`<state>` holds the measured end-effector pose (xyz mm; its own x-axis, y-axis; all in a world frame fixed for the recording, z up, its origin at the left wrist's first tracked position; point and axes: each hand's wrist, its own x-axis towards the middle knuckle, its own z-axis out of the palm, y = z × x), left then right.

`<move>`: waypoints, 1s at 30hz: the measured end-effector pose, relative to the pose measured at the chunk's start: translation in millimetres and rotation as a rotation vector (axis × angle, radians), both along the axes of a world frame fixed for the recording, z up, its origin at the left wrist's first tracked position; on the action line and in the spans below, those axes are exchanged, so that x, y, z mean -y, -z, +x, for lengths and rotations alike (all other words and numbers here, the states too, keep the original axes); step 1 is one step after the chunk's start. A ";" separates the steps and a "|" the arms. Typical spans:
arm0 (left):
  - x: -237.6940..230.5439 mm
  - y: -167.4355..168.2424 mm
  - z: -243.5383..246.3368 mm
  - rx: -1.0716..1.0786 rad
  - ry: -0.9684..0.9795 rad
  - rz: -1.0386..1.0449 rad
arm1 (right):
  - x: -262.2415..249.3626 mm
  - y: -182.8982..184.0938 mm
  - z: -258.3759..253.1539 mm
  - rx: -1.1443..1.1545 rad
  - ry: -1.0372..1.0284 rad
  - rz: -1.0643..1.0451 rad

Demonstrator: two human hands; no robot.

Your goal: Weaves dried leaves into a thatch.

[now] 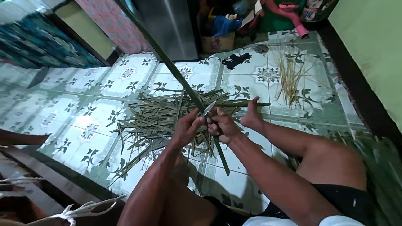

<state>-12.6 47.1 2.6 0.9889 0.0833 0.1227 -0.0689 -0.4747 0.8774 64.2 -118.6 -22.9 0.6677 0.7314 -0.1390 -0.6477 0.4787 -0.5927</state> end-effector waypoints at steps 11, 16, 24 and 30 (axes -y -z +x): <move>-8.2 10.0 -1.7 0.171 0.005 0.370 | 18.0 -4.4 7.6 0.145 -0.087 -0.100; -4.6 -3.7 -5.5 0.356 -0.079 0.566 | 20.9 -15.9 -2.5 0.280 -0.037 -0.205; -27.2 -20.6 -15.7 0.329 -0.309 0.200 | 40.4 8.6 -4.2 0.527 -0.104 -0.221; -40.7 -47.8 -7.7 0.340 -0.454 0.010 | 81.3 43.3 -8.6 0.576 -0.239 -0.319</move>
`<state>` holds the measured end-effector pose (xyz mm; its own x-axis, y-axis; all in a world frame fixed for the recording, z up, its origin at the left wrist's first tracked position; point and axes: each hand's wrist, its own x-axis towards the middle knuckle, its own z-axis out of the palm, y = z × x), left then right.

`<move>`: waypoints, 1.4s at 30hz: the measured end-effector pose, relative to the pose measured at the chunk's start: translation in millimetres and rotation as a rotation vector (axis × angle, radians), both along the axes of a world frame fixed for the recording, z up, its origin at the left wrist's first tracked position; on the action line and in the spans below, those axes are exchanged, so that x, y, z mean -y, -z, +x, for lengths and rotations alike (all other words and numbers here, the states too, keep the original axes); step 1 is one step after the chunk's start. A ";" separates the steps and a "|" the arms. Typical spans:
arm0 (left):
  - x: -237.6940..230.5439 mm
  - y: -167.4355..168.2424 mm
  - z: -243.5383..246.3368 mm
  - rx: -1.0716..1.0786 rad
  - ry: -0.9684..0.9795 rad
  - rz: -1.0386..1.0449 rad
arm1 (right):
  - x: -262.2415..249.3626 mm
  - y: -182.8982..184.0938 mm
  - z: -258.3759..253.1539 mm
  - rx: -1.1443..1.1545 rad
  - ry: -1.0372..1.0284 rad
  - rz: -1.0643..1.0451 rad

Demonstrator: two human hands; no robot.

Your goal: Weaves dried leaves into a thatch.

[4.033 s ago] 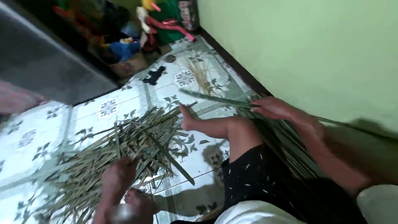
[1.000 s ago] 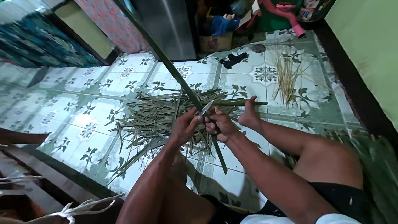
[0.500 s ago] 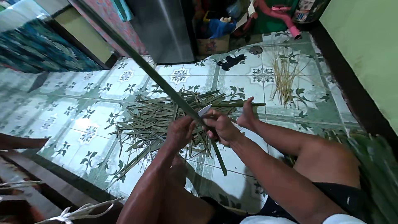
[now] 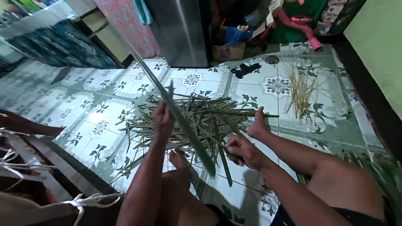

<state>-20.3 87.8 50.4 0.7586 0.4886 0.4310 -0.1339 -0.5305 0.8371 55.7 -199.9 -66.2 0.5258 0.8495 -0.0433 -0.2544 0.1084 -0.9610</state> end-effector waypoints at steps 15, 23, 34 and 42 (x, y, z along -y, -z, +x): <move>18.7 25.9 28.3 0.025 0.026 0.090 | 2.3 34.6 68.8 0.092 -0.114 -0.340; 36.4 46.7 35.9 0.039 0.095 0.286 | -103.4 -62.9 41.0 -0.166 0.030 0.040; -45.8 27.7 -20.8 -0.118 -0.288 0.098 | -60.0 42.7 18.3 0.458 0.104 -0.327; -94.2 38.7 -62.3 -0.080 -0.457 0.001 | -15.6 92.0 -8.9 0.391 0.066 -0.452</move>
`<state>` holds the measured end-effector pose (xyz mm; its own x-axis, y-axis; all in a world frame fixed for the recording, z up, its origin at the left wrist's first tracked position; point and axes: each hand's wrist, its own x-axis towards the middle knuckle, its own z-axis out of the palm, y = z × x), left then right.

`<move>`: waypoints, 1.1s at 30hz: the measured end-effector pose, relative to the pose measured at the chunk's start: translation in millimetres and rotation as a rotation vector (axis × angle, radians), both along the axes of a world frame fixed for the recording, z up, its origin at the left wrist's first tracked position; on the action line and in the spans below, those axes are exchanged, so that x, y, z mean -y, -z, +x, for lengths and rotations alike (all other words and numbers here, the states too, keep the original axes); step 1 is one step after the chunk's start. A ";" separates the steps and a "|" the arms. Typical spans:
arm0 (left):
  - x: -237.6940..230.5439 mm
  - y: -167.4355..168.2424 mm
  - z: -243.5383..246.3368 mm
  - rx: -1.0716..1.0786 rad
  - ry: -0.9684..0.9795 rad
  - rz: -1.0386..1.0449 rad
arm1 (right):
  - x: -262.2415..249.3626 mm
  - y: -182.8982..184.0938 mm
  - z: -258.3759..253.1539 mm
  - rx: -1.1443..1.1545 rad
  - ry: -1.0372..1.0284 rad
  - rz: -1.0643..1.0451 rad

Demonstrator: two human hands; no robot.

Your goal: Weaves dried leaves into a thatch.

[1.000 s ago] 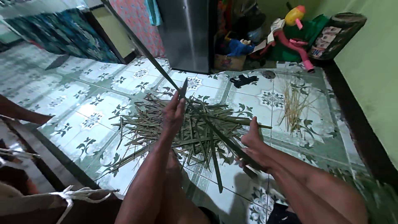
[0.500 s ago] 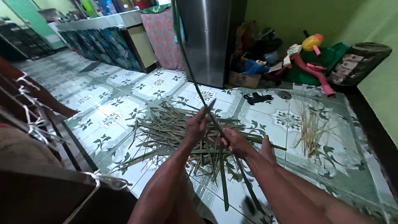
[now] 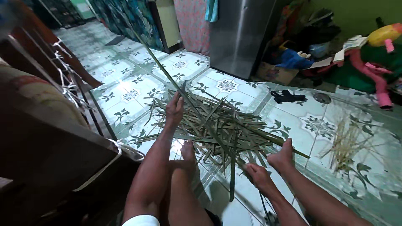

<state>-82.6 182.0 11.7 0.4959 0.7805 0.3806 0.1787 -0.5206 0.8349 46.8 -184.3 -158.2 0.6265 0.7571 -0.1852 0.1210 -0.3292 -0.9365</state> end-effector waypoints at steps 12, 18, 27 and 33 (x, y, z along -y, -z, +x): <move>-23.6 5.6 -26.5 0.311 0.134 -0.330 | 66.6 38.6 7.9 -0.061 0.030 -0.069; -16.8 -5.7 -20.1 0.267 0.101 -0.386 | 72.7 -4.7 7.4 -0.081 0.085 -0.125; -64.5 62.8 -32.7 -0.401 -0.220 -0.302 | 80.9 -8.0 32.8 -0.184 0.496 -0.097; -28.6 51.1 4.8 -0.756 0.041 -0.181 | -13.5 -62.7 126.5 0.357 0.186 -0.261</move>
